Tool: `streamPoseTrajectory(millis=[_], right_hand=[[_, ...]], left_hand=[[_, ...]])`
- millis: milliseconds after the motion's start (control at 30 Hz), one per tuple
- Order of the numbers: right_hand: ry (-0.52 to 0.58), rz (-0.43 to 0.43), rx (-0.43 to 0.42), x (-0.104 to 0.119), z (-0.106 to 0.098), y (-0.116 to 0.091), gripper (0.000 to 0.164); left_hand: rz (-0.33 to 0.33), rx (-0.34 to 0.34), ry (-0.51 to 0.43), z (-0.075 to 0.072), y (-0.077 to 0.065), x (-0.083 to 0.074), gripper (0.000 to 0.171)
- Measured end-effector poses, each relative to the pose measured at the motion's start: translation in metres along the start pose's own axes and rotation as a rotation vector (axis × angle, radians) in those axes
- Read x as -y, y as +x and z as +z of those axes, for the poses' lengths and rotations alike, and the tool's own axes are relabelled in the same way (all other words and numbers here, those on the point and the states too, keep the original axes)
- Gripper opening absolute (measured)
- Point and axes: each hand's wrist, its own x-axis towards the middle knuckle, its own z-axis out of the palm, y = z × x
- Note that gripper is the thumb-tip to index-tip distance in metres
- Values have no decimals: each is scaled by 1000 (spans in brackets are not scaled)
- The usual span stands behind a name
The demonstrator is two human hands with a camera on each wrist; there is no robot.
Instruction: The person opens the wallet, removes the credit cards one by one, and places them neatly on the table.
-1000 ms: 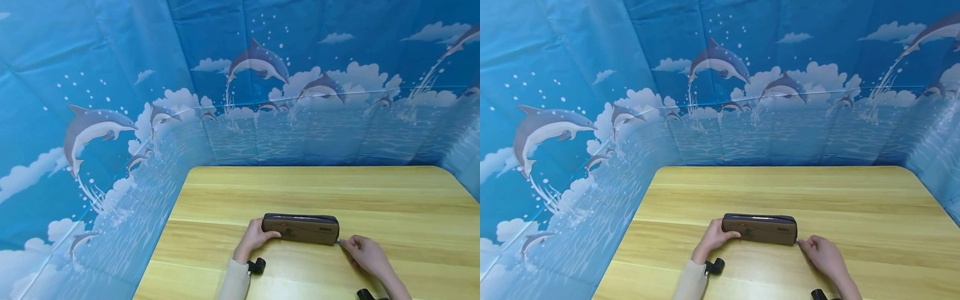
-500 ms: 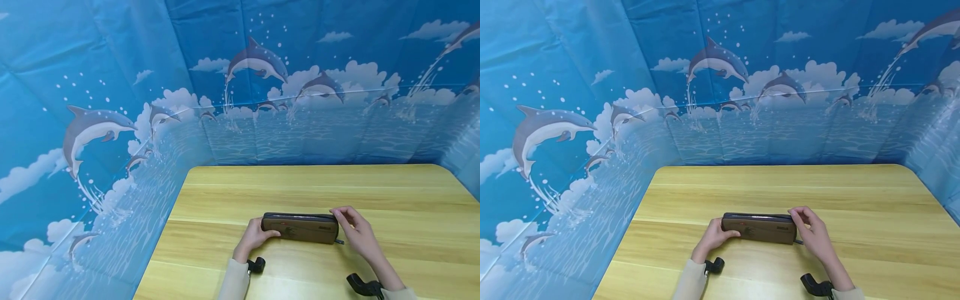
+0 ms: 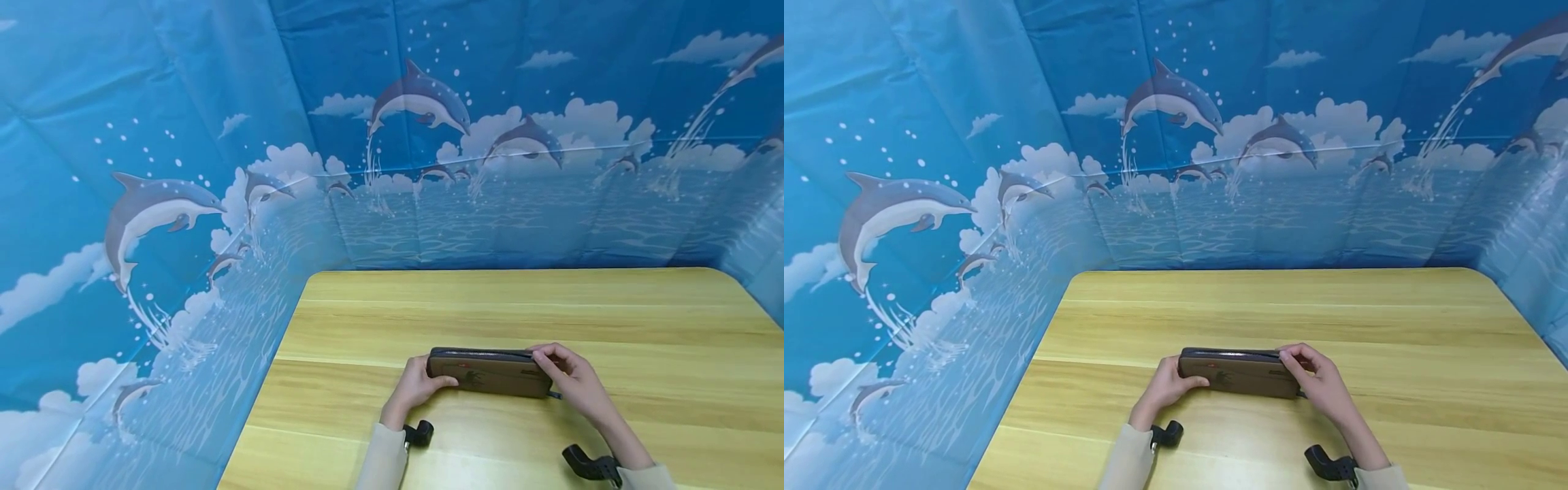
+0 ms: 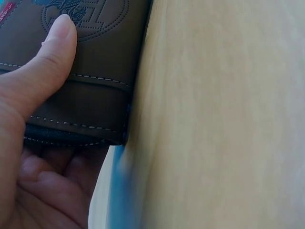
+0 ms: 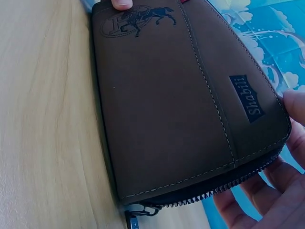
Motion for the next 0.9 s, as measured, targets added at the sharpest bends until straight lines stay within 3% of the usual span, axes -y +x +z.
streamPoseTrajectory(millis=[367, 733, 900], right_hand=[[30, 91, -31, 1, 0, -1, 33], [-1, 128, 55, 2, -10, -5, 41], [-14, 136, 86, 1, -11, -6, 45]], left_hand=[[12, 12, 9, 0, 1, 2, 21], [8, -4, 50, 0, 0, 0, 26], [8, 5, 100, 0, -3, -3, 36]])
